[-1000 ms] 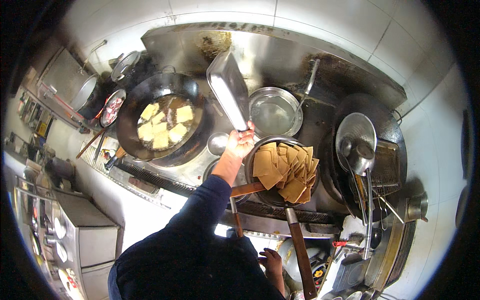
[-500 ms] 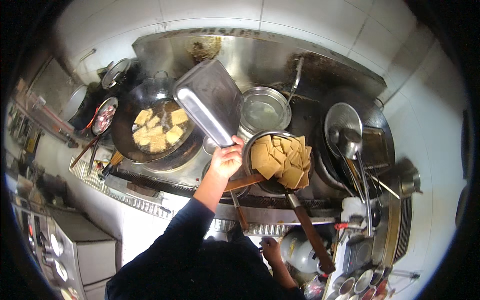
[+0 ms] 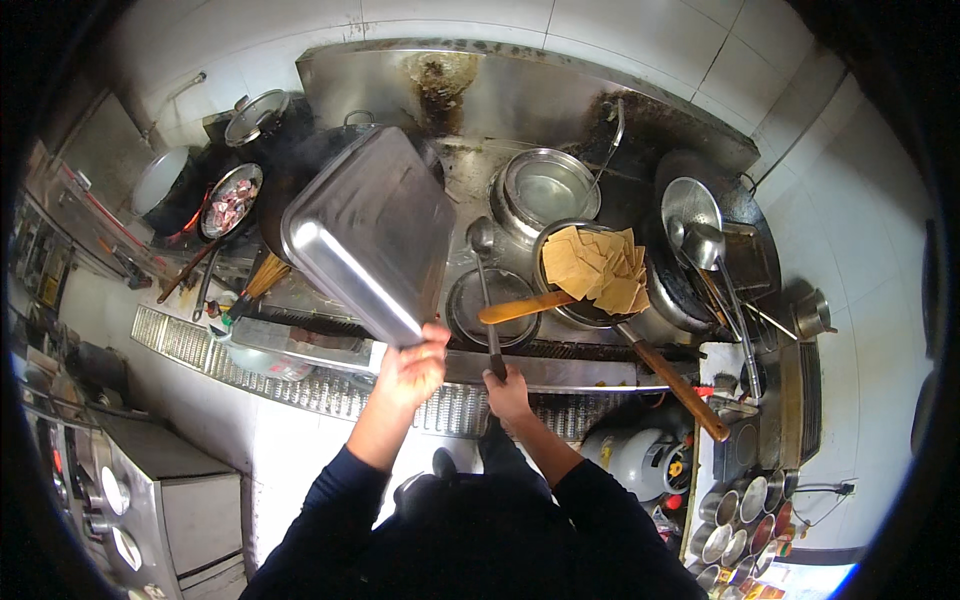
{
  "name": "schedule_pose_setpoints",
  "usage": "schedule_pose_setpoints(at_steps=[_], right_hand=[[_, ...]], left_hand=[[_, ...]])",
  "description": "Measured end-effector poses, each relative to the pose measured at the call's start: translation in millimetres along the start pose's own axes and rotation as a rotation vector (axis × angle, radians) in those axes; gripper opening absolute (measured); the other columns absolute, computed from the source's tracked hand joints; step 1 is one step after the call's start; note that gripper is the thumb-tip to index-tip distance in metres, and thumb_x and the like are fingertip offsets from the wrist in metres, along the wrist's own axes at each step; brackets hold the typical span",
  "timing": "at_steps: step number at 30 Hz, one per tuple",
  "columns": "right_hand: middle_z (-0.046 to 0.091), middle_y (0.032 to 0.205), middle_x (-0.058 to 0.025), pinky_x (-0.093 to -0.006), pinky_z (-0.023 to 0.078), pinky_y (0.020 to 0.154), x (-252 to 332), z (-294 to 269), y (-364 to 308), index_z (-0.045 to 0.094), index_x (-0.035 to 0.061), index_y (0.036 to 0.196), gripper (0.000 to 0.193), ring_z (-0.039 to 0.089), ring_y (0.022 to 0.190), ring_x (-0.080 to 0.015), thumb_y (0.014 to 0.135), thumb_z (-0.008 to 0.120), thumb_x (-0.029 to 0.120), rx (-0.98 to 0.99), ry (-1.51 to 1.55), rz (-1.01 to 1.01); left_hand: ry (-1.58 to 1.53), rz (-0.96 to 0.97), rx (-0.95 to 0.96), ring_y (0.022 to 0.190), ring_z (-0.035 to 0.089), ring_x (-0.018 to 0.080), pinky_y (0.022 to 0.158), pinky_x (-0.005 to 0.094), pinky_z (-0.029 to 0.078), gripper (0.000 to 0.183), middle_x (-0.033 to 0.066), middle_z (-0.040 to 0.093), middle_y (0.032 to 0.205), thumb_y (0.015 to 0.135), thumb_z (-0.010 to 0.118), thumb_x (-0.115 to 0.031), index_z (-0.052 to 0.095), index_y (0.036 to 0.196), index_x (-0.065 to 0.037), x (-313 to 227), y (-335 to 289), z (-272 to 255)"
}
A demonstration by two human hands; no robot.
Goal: The person fries rectangular tofu slices in a wok, transfers them to a tray, retrieves and washes leafy greens, places the greens in a pot of boiling water, and returns to frying more tofu. The person uses chopsticks, a slotted spoon, and a knife during the process.
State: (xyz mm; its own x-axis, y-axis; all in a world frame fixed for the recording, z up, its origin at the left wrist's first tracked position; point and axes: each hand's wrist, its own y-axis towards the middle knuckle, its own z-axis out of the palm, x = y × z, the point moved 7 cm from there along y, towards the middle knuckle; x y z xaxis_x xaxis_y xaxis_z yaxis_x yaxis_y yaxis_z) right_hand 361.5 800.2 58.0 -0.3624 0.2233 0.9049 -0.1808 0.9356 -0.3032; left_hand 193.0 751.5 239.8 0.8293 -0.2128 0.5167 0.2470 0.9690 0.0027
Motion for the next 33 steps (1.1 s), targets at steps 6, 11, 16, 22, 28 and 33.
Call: schedule_pose_setpoints(at_steps=[6,11,16,22,28,33], right_hand=[[0.045,0.062,0.0047,-0.026,0.03,0.039,67.3,64.5,-84.4,0.049,0.0147,0.08,0.026,0.04,0.046,-0.008,0.097,0.066,0.025,0.424,0.731,0.332],[0.05,0.072,0.0035,-0.0256,0.035,0.043,155.1,23.9,-80.1,0.052,0.0137,0.088,0.022,0.046,0.053,-0.0075,0.096,0.068,0.028,0.381,0.969,0.286],[0.044,0.067,-0.0014,-0.0284,0.034,0.035,185.4,-64.8,-28.2,0.043,0.0095,0.096,0.023,0.046,0.046,-0.0104,0.096,0.063,0.02,0.009,0.839,-0.031],[0.049,0.064,-0.0029,-0.0342,0.034,0.038,251.0,-163.8,88.8,0.05,0.0032,0.085,0.013,0.05,0.049,-0.0156,0.09,0.059,0.011,-0.056,-0.128,-0.064],[0.045,0.066,0.0026,-0.0253,0.028,0.039,230.2,-45.2,53.2,0.048,0.0115,0.079,0.026,0.042,0.048,-0.0087,0.094,0.066,0.021,0.444,0.67,0.21],[0.048,0.071,0.0002,-0.0284,0.034,0.038,153.1,39.1,-8.4,0.048,0.0105,0.095,0.019,0.047,0.052,-0.011,0.095,0.065,0.02,0.38,0.768,0.28]], left_hand=[[-0.029,0.057,-0.15,0.045,0.05,0.0139,0.03,0.0255,0.039,0.021,0.0134,0.051,0.081,0.102,0.046,-0.015,0.044,0.092,0.004,-9.2,-95.7,-30.2],[-0.077,0.001,-0.116,0.049,0.049,0.013,0.033,0.0252,0.039,0.022,0.0138,0.051,0.083,0.1,0.048,-0.015,0.047,0.094,0.006,-10.9,-128.8,-54.5],[-0.115,0.047,-0.159,0.048,0.049,0.0121,0.033,0.0238,0.039,0.02,0.0141,0.052,0.083,0.099,0.048,-0.013,0.049,0.091,0.005,-13.2,-143.1,-79.4],[-0.09,0.106,-0.168,0.047,0.049,0.0124,0.032,0.0232,0.04,0.022,0.0154,0.053,0.082,0.099,0.048,-0.014,0.048,0.092,0.007,-8.9,-144.0,-89.4],[-0.066,0.114,-0.142,0.047,0.049,0.0131,0.031,0.0233,0.04,0.022,0.0165,0.053,0.081,0.1,0.048,-0.013,0.048,0.091,0.007,-3.1,-139.8,-86.2],[-0.043,0.094,-0.131,0.047,0.049,0.0121,0.031,0.0234,0.04,0.018,0.0158,0.054,0.082,0.099,0.053,-0.013,0.051,0.093,0.004,2.4,-153.7,-82.1]])
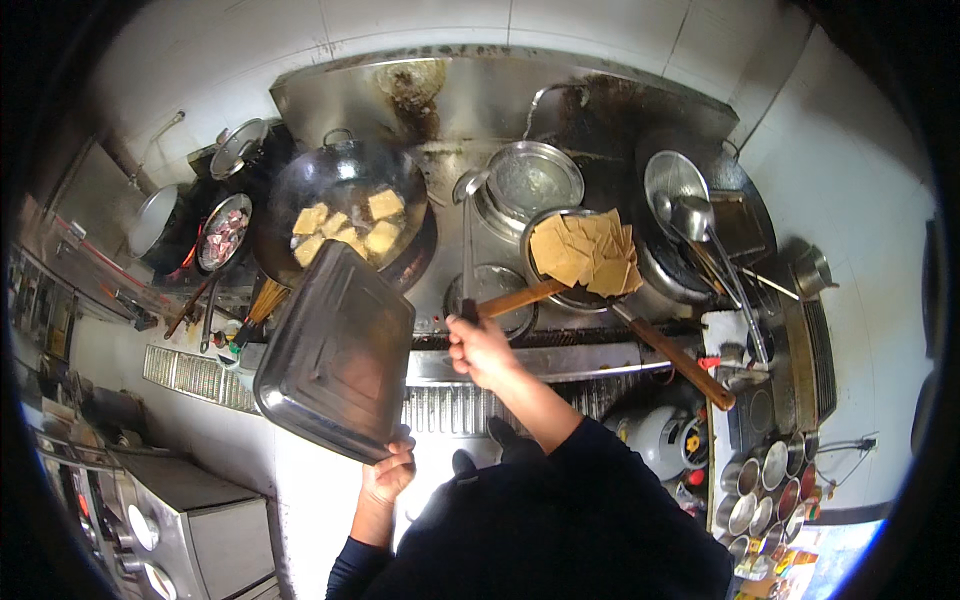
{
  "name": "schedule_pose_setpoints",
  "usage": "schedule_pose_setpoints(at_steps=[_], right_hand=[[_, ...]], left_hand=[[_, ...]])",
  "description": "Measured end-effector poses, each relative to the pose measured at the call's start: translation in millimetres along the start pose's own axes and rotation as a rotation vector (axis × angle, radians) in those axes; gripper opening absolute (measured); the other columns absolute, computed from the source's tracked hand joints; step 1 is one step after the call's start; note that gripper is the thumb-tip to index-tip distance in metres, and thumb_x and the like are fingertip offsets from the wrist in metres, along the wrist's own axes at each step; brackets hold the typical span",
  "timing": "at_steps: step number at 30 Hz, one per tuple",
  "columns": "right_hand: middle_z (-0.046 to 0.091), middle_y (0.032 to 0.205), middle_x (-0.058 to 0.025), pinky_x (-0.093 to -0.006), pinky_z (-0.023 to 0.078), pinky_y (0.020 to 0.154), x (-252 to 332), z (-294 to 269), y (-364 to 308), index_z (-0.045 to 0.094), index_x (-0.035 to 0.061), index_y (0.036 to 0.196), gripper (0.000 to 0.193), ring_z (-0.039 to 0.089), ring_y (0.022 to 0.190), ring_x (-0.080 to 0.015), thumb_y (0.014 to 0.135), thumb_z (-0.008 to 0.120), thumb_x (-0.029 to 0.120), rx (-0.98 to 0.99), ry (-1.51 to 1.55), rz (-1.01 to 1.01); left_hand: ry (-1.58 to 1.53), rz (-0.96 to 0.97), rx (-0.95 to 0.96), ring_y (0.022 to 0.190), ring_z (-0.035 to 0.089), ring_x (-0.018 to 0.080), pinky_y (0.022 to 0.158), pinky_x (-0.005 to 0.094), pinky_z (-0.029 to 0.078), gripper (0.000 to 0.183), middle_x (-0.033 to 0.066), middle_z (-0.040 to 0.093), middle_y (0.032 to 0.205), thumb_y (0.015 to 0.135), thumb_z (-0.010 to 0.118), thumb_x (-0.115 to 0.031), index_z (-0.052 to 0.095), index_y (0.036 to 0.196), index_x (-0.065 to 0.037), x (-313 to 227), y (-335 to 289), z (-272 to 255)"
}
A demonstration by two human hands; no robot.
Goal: The person fries rectangular tofu slices in a wok, transfers them to a tray, retrieves and washes leafy greens, places the greens in a pot of boiling water, and returns to frying more tofu. The person uses chopsticks, a slotted spoon, and a knife during the process.
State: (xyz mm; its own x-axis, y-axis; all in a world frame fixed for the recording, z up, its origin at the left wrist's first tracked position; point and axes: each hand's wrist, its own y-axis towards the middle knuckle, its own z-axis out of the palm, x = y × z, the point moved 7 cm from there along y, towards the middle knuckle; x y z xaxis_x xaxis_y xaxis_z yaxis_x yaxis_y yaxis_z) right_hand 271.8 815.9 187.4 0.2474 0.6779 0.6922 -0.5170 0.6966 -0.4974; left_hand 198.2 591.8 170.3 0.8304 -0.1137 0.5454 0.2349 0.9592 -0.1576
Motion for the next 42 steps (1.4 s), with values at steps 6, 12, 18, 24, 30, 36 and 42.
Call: schedule_pose_setpoints(at_steps=[6,12,18,24,30,36,42], right_hand=[[0.05,0.07,-0.0022,-0.0295,0.037,0.036,-81.1,-36.1,-9.3,0.05,0.0073,0.084,0.024,0.049,0.05,-0.012,0.097,0.063,0.022,-0.068,-0.243,0.054],[0.063,0.074,-0.0113,-0.0373,0.05,0.045,-123.4,-100.1,7.3,0.061,0.0025,0.091,0.03,0.063,0.057,-0.0212,0.097,0.06,0.031,-0.13,-0.622,0.132],[0.07,0.11,-0.0218,-0.0486,0.051,0.093,-100.7,-115.1,-7.6,0.071,0.0014,0.108,0.045,0.066,0.107,-0.0387,0.095,0.054,0.041,0.228,-1.94,0.094],[0.065,0.124,-0.0202,-0.0469,0.05,0.097,-139.2,-74.5,-43.6,0.064,0.0074,0.125,0.041,0.063,0.115,-0.0368,0.095,0.054,0.034,0.796,-2.111,0.1],[0.055,0.138,-0.0243,-0.0454,0.047,0.1,-224.1,-33.3,-93.2,0.055,0.006,0.135,0.046,0.057,0.12,-0.0398,0.094,0.057,0.026,1.653,-1.806,-0.127],[0.048,0.145,-0.0241,-0.0422,0.041,0.108,-300.6,-98.7,-133.3,0.05,0.004,0.14,0.053,0.048,0.131,-0.0375,0.093,0.058,0.027,2.394,-1.691,-0.228],[0.068,0.106,-0.0276,-0.0483,0.05,0.094,-359.0,-102.5,-163.3,0.068,-0.0014,0.113,0.042,0.064,0.103,-0.0444,0.092,0.061,0.034,2.461,-2.237,-0.11]], left_hand=[[0.013,-0.077,0.092,0.047,0.051,0.0126,0.03,0.025,0.042,0.023,0.0155,0.054,0.081,0.1,0.054,-0.021,0.05,0.102,0.001,20.0,-6.0,28.8],[0.061,-0.087,0.234,0.049,0.054,0.0186,0.033,0.0309,0.046,0.038,0.0177,0.054,0.078,0.107,0.031,-0.019,0.043,0.123,0.012,39.4,5.1,81.1],[0.132,0.013,0.333,0.049,0.052,0.0159,0.033,0.0285,0.045,0.03,0.0185,0.054,0.087,0.103,0.044,-0.016,0.045,0.115,0.011,27.8,39.3,45.3],[0.381,0.164,0.095,0.034,0.043,0.0118,0.031,0.0214,0.034,0.014,0.0011,0.045,0.054,0.099,0.05,-0.008,0.05,0.103,0.005,35.3,38.9,-33.3],[0.709,0.985,-0.451,0.034,0.042,0.008,0.029,0.0206,0.035,0.024,0.0041,0.06,0.071,0.097,0.063,-0.022,0.052,0.113,-0.009,77.0,-85.6,-92.0],[0.616,1.559,-1.08,0.042,0.05,0.0091,0.036,0.024,0.04,0.028,0.0022,0.059,0.071,0.099,0.06,-0.028,0.05,0.118,-0.01,231.2,-234.1,-210.8],[-0.095,1.874,-1.358,0.043,0.054,0.0147,0.037,0.0295,0.045,0.021,0.0063,0.057,0.065,0.098,0.055,-0.025,0.047,0.106,-0.006,355.8,-260.5,-347.0]])
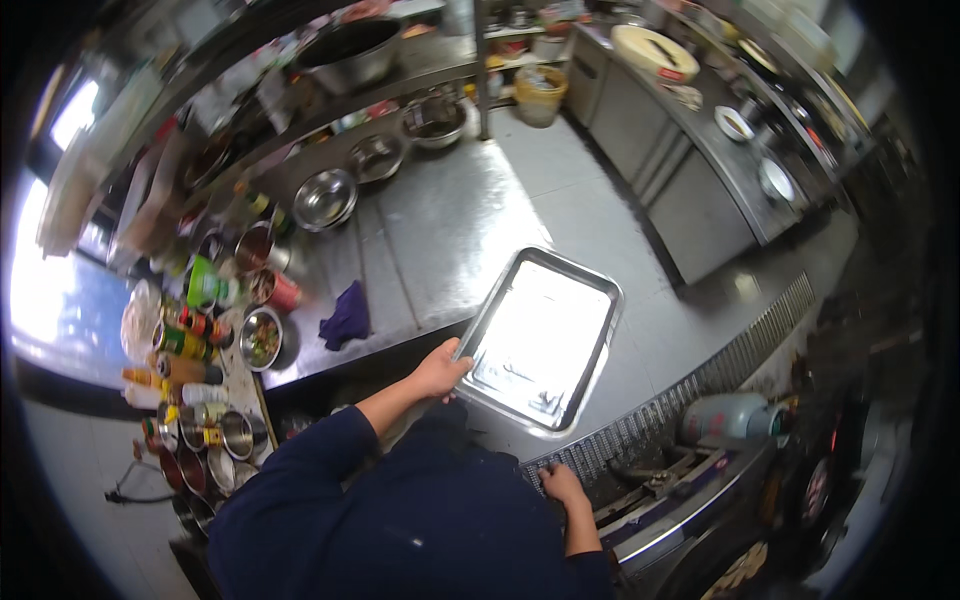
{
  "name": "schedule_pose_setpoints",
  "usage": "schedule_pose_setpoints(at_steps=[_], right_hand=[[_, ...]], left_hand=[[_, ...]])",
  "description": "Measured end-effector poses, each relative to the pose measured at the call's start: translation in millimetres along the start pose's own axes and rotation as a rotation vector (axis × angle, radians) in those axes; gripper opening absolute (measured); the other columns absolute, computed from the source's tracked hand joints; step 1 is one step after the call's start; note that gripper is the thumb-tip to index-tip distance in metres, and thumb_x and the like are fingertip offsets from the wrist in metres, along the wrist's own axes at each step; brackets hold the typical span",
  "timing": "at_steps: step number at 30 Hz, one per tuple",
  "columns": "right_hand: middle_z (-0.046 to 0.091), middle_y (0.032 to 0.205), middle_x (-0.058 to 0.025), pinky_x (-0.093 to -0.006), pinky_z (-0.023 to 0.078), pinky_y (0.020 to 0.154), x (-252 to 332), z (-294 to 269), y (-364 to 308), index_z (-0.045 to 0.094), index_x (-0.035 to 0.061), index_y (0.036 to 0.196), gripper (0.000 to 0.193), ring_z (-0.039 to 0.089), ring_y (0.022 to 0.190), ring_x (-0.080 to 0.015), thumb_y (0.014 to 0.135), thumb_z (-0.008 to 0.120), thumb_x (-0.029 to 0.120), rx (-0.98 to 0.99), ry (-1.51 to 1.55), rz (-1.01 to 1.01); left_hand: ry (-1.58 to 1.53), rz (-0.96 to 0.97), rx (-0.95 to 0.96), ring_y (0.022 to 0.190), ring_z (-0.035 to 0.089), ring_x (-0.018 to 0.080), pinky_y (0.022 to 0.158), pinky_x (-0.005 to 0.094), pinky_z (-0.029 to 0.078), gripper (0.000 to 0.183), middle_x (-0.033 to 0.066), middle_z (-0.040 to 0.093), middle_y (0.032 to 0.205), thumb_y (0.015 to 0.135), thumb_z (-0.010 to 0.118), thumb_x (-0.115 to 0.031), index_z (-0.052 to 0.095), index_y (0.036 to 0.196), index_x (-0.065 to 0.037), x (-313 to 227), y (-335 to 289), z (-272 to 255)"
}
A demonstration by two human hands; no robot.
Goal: The person fries rectangular tofu slices in a wok, transfers them to a tray, retrieves and washes leafy greens, places the greens in a pot of boiling water, and returns to frying more tofu. The person uses chopsticks, a slotted spoon, and a knife during the process.
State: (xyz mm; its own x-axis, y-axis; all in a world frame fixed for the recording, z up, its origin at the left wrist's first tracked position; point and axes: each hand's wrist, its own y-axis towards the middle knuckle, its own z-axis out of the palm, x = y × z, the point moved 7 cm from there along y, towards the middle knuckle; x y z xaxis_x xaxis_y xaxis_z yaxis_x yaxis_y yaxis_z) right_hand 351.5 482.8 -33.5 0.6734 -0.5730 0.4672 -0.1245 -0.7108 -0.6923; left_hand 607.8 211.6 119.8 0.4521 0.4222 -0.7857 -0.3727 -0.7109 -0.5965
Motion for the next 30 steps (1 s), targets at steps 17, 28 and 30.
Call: schedule_pose_setpoints(at_steps=[17,28,30], right_hand=[[0.066,0.09,-0.013,-0.0334,0.055,0.06,303.3,-42.7,148.3,0.058,-0.0003,0.108,0.023,0.063,0.069,-0.021,0.097,0.055,0.019,0.191,0.82,0.148],[0.056,0.128,-0.0188,-0.0366,0.051,0.09,437.4,-130.7,129.4,0.036,-0.0035,0.146,0.061,0.06,0.106,-0.0249,0.098,0.061,0.026,-0.16,0.671,-0.568],[0.051,0.136,-0.0268,-0.0451,0.042,0.104,439.8,-165.0,149.7,0.038,-0.0081,0.143,0.064,0.053,0.119,-0.0395,0.094,0.064,0.023,-0.393,0.175,-0.566]], left_hand=[[0.81,0.121,-0.812,0.105,0.058,0.0402,0.091,0.0455,0.046,0.034,0.0216,0.059,0.119,0.091,0.067,-0.025,0.059,0.116,-0.003,111.4,4.8,-251.3],[-0.224,0.399,-0.534,0.113,0.056,0.0232,0.093,0.0353,0.049,0.05,0.0151,0.04,0.146,0.103,0.051,-0.019,0.035,0.148,-0.004,2.9,17.5,-163.5],[-0.268,0.207,-0.638,0.115,0.055,0.0252,0.092,0.0367,0.049,0.054,0.0173,0.041,0.145,0.1,0.055,-0.017,0.034,0.148,-0.002,21.8,44.4,-157.6]])
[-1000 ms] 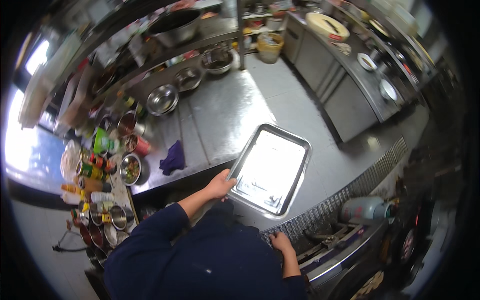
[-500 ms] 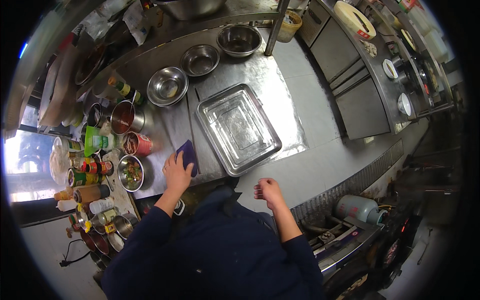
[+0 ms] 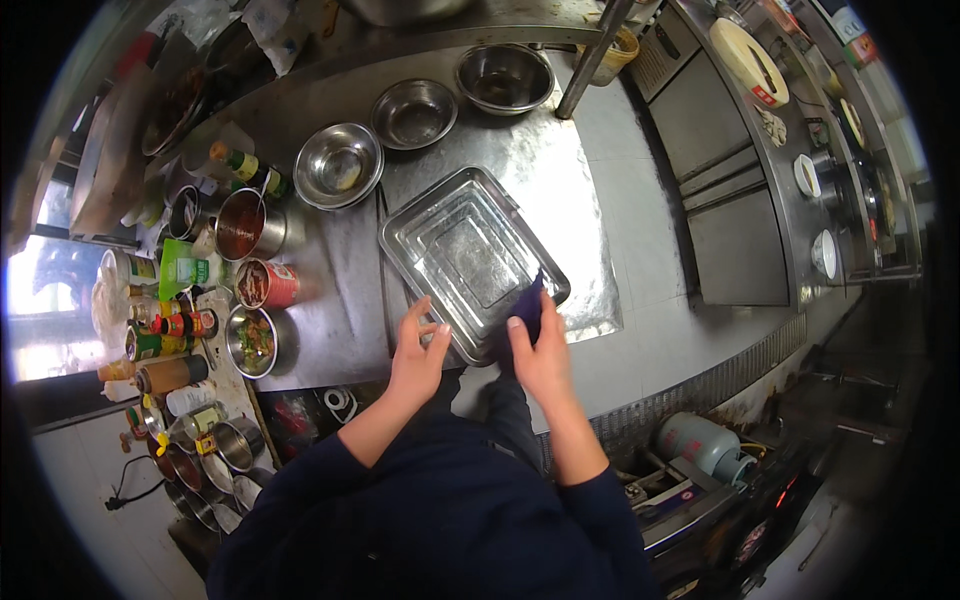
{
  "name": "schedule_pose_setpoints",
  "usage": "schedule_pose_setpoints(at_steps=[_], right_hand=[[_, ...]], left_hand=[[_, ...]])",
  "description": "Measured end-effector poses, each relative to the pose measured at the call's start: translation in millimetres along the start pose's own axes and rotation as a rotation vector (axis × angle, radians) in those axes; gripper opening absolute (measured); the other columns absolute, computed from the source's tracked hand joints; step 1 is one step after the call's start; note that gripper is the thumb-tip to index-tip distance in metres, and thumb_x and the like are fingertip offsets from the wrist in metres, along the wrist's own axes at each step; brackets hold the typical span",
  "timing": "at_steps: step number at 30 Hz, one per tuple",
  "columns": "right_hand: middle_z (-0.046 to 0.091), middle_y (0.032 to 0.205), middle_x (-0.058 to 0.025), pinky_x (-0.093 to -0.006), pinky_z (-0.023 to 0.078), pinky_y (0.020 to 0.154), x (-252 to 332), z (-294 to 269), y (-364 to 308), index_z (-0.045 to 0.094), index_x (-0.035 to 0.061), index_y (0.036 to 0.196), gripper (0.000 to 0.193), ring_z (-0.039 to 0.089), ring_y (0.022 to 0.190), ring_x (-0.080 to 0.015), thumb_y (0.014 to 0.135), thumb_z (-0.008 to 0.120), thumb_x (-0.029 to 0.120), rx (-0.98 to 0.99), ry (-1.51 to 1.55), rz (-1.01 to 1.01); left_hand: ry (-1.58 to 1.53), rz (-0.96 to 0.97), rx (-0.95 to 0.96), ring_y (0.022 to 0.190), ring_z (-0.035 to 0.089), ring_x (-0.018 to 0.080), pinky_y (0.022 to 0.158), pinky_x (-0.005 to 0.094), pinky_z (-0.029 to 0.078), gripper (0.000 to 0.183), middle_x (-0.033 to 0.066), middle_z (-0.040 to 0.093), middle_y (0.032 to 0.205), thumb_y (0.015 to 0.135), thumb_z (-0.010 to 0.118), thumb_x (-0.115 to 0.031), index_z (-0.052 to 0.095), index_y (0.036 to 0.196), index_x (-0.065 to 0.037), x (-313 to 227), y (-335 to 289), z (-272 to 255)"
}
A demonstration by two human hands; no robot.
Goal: The person fries rectangular tofu slices in a wok, transfers them to a tray, retrieves and washes leafy greens, places the greens in a pot of boiling water, and returns to frying more tofu. The person uses chopsticks, a slotted spoon, and a knife during the process.
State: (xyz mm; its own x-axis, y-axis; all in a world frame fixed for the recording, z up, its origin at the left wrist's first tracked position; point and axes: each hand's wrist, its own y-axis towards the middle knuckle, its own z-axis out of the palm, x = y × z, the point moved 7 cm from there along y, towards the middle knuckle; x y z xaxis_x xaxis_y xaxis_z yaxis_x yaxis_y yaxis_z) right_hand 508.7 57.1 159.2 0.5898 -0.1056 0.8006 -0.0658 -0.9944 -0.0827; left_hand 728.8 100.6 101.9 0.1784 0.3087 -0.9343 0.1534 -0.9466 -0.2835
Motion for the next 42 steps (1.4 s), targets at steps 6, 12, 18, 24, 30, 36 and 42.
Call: schedule_pose_setpoints(at_steps=[6,12,18,24,30,36,42], right_hand=[[0.053,0.131,-0.0253,-0.0443,0.045,0.097,-32.7,4.4,38.3,0.046,-0.0099,0.136,0.063,0.052,0.114,-0.0405,0.083,0.069,0.014,0.09,-0.662,-0.243],[0.058,0.106,-0.0201,-0.0462,0.047,0.085,-72.1,35.8,85.8,0.058,-0.0053,0.105,0.03,0.054,0.101,-0.0388,0.076,0.062,-0.005,0.247,-0.797,-0.125],[0.058,0.12,-0.0194,-0.0467,0.043,0.094,-31.9,26.9,101.8,0.057,-0.0031,0.123,0.042,0.053,0.108,-0.0392,0.083,0.066,0.007,0.014,-0.56,-0.35],[0.047,0.138,-0.0244,-0.0467,0.042,0.101,-51.5,68.4,82.0,0.043,-0.0095,0.14,0.063,0.048,0.115,-0.0421,0.083,0.063,0.007,0.149,-0.803,-0.333],[0.049,0.13,-0.0236,-0.0429,0.043,0.1,-10.1,137.7,160.9,0.044,-0.0092,0.138,0.065,0.049,0.11,-0.0394,0.077,0.064,0.003,0.034,-0.666,-0.351],[0.052,0.122,-0.0205,-0.046,0.046,0.095,45.5,198.9,125.7,0.054,0.0014,0.132,0.061,0.051,0.106,-0.0419,0.072,0.065,0.001,0.285,-0.48,-0.331],[0.055,0.125,-0.0156,-0.0463,0.046,0.095,43.3,212.6,133.3,0.061,0.0112,0.127,0.057,0.052,0.106,-0.0431,0.071,0.063,-0.001,0.43,-0.381,-0.402]], left_hand=[[-0.102,-0.265,-0.121,0.101,0.062,0.0229,0.069,0.0319,0.055,0.079,0.0182,0.048,0.138,0.094,0.061,-0.005,0.011,0.155,-0.006,72.5,45.5,33.3],[-0.384,-0.213,-0.16,0.084,0.067,0.0202,0.049,0.0264,0.054,0.09,0.0168,0.062,0.121,0.092,0.053,0.008,-0.004,0.157,-0.014,57.3,49.0,45.2],[-0.429,-0.413,-0.151,0.087,0.067,0.018,0.053,0.0287,0.057,0.091,0.0161,0.061,0.119,0.093,0.052,0.009,-0.006,0.158,-0.016,59.2,44.8,47.5],[-0.386,-0.305,-0.18,0.088,0.066,0.0176,0.055,0.0287,0.058,0.093,0.0162,0.06,0.121,0.093,0.054,0.006,-0.008,0.158,-0.017,47.6,47.0,44.9],[-0.302,-0.372,-0.045,0.08,0.067,0.0186,0.052,0.0288,0.055,0.097,0.0154,0.063,0.117,0.093,0.055,0.001,-0.016,0.157,-0.014,64.2,48.9,37.1],[-0.284,-0.358,0.071,0.074,0.066,0.0167,0.052,0.0299,0.053,0.095,0.0144,0.065,0.117,0.092,0.055,0.0,-0.013,0.158,-0.014,75.3,52.2,20.5],[-0.303,-0.435,0.211,0.079,0.066,0.0161,0.054,0.0293,0.054,0.093,0.0093,0.066,0.111,0.094,0.053,0.003,-0.011,0.159,-0.017,73.4,56.0,4.3]])
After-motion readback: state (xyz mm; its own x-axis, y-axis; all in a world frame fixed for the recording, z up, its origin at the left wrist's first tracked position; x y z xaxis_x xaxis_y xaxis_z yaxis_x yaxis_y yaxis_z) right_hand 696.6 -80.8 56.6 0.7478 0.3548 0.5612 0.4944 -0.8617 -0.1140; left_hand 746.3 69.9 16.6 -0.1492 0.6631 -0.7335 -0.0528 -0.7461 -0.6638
